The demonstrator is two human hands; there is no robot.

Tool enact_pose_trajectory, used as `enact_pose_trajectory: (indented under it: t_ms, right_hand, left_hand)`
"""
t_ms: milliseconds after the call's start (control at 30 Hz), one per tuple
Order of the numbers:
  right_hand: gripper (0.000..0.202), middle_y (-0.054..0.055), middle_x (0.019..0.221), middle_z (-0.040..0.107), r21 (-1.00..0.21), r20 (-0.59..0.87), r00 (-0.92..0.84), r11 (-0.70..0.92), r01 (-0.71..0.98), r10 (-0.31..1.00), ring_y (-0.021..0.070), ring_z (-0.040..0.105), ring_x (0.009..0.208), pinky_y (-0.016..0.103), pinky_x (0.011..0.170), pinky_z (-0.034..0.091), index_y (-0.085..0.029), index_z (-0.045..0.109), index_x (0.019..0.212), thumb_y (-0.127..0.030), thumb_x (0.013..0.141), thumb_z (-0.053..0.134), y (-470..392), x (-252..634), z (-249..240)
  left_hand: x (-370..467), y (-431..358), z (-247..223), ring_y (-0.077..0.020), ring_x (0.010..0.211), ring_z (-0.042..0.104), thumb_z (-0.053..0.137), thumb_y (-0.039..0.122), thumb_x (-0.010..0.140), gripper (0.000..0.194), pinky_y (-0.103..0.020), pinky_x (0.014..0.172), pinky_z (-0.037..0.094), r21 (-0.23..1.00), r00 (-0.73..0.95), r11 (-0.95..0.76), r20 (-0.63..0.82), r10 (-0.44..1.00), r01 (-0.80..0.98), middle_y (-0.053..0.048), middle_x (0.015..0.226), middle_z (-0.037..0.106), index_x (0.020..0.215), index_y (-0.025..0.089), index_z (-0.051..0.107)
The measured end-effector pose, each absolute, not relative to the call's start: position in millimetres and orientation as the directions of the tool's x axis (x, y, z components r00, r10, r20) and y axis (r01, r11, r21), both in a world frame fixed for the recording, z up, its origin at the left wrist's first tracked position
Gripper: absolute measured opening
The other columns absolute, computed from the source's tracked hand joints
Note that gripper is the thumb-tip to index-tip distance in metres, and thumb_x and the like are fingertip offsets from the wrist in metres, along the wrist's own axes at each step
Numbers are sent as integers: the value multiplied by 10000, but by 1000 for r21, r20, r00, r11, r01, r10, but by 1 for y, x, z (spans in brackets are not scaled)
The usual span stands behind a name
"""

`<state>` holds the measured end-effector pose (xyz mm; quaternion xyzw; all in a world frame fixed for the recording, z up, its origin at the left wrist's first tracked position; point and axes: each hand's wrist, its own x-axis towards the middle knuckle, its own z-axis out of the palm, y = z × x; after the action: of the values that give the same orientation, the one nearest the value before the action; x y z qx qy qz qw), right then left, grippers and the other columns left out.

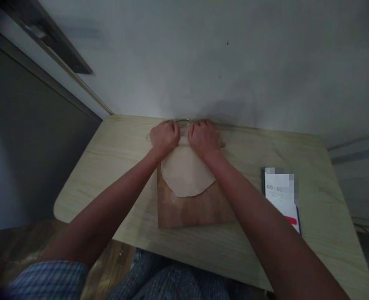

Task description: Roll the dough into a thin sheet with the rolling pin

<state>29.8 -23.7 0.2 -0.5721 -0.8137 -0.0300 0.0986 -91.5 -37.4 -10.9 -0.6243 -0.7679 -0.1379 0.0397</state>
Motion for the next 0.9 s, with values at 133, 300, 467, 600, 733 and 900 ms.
enact_pose_trajectory:
  t_ms: [133, 300, 467, 600, 733, 900]
  right_hand:
    - [439, 151, 918, 627, -63, 163, -358, 371, 926, 920, 219, 558, 842, 316, 688, 392, -83, 630, 879, -238, 862, 219, -2, 27, 3]
    - [415, 171, 892, 636, -100, 168, -373, 392, 914, 913, 208, 565, 795, 311, 686, 390, -64, 635, 881, -206, 850, 247, 11, 26, 2]
    - [407, 175, 932, 621, -106, 208, -365, 392, 914, 908, 220, 539, 880, 312, 721, 386, -65, 627, 892, -213, 853, 250, 6, 27, -2]
    - [409, 163, 940, 617, -70, 231, -369, 394, 916, 900, 238, 521, 928, 329, 756, 382, -78, 628, 896, -236, 856, 253, -13, 28, -5]
    - [434, 160, 972, 625, -68, 277, -354, 385, 920, 893, 231, 545, 913, 373, 832, 358, -73, 617, 960, -235, 868, 224, -39, 30, -9]
    - [421, 159, 1171, 551, -85, 353, -332, 383, 920, 875, 226, 421, 1147, 422, 991, 208, -66, 546, 1126, -240, 867, 264, -70, 32, -17]
  left_hand:
    - [-93, -17, -7, -225, 799, 597, 194, 382, 856, 521, -333, 699, 414, 189, -284, 252, 161, 945, 949, -128, 872, 652, 874, 122, 645]
    - [-95, -5, -4, -239, 821, 589, 222, 341, 842, 478, -341, 682, 415, 235, -279, 238, 161, 947, 942, -139, 913, 644, 893, 121, 643]
    - [-94, -13, -8, -249, 853, 574, 208, 336, 853, 467, -356, 706, 404, 205, -248, 208, 197, 948, 956, -135, 923, 635, 910, 130, 623]
    - [-91, -31, -11, -249, 835, 577, 188, 346, 868, 469, -376, 733, 393, 174, -234, 195, 239, 942, 965, -118, 897, 640, 923, 143, 607]
    - [-89, -56, -12, -255, 995, 523, 211, 303, 868, 430, -420, 899, 303, 148, -169, 130, 300, 939, 980, -116, 958, 631, 941, 139, 601]
    - [-86, -87, -16, -253, 1251, 292, 253, 300, 853, 455, -421, 1012, 183, 129, -150, 112, 336, 930, 985, -139, 1283, 453, 1211, 96, 446]
